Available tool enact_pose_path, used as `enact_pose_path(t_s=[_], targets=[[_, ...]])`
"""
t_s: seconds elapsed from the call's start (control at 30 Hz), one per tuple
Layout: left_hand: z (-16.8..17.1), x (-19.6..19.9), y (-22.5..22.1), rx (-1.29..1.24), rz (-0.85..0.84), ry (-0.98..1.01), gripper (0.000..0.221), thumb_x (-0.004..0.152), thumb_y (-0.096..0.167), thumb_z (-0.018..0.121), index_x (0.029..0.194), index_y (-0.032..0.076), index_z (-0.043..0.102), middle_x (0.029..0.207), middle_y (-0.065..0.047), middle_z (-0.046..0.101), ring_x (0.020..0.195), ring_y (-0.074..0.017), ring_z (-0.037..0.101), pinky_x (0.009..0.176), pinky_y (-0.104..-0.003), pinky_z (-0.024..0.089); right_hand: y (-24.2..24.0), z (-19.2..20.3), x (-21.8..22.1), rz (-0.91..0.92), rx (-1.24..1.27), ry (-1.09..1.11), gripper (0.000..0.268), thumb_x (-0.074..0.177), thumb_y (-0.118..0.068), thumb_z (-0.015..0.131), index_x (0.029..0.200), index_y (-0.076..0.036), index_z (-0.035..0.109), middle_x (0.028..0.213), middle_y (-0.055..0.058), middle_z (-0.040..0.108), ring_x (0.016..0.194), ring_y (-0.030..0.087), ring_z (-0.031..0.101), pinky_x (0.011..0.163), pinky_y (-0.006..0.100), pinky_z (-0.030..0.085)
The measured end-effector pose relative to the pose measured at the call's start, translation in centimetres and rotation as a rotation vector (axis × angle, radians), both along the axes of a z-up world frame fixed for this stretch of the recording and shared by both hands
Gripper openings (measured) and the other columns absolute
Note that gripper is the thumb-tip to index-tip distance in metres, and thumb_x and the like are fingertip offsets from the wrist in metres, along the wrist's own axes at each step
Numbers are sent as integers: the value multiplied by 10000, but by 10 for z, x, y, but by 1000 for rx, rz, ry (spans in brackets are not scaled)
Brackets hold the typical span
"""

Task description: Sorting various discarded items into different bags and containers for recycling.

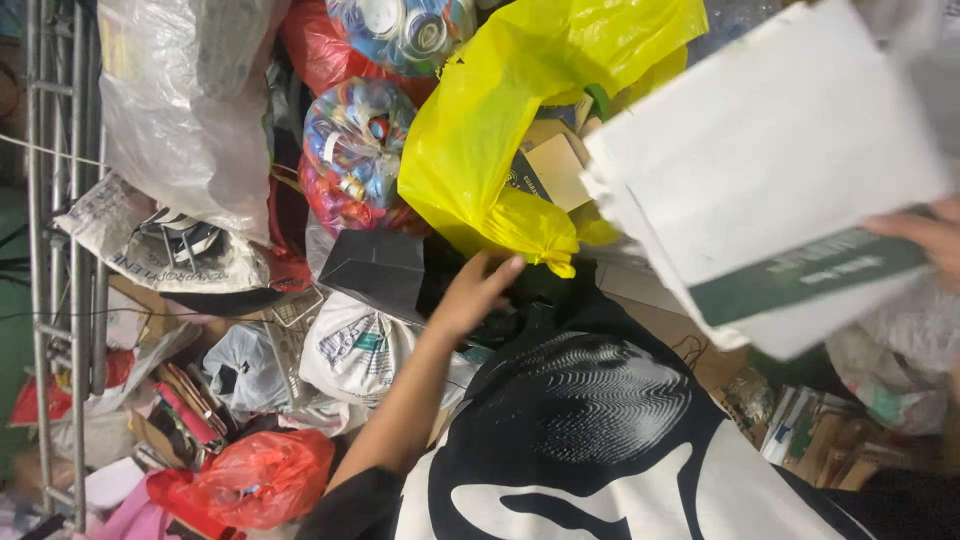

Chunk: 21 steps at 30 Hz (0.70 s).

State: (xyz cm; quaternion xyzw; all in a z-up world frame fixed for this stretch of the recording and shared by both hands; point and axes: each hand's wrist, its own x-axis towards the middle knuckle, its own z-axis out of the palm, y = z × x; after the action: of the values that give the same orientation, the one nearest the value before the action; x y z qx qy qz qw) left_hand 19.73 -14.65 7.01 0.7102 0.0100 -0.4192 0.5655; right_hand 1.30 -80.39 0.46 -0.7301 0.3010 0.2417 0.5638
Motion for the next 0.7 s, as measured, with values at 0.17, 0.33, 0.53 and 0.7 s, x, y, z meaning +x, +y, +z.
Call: enact_pose_path(t_s=[0.17, 0.33, 0.53, 0.7], targets=[[-16, -6, -53, -343, 499, -245, 337, 1060, 269, 617, 1162, -50, 650, 1069, -96, 733, 997, -166, 664, 905, -274, 511, 101, -39, 105, -171, 264, 186, 266, 923, -153, 719, 1118, 16, 652, 996, 116, 721, 851, 221, 709, 761, 372, 557], [37, -8, -31, -447, 491, -186, 225, 1047, 127, 566, 1220, -14, 599, 948, -42, 632, 898, -141, 596, 842, -298, 487, 154, -69, 177, -164, 585, 199, 250, 928, -166, 694, 1091, 24, 694, 999, 108, 735, 866, 206, 712, 807, 351, 573], [85, -7, -64, -267, 229, -236, 322, 935, 68, 635, 1245, 16, 571, 975, -10, 575, 923, -114, 532, 856, -280, 441, 231, -5, 259, -324, 557, 104, 266, 913, -133, 666, 1120, 34, 664, 1056, 125, 736, 936, 230, 738, 884, 358, 607], [76, 2, -87, -264, 114, -335, 286, 965, 72, 645, 1228, 9, 552, 1036, -18, 580, 1001, -119, 543, 932, -276, 454, 302, -11, 284, -413, 582, -63, 303, 869, -70, 675, 1146, 49, 645, 1032, 144, 731, 898, 252, 741, 835, 380, 623]])
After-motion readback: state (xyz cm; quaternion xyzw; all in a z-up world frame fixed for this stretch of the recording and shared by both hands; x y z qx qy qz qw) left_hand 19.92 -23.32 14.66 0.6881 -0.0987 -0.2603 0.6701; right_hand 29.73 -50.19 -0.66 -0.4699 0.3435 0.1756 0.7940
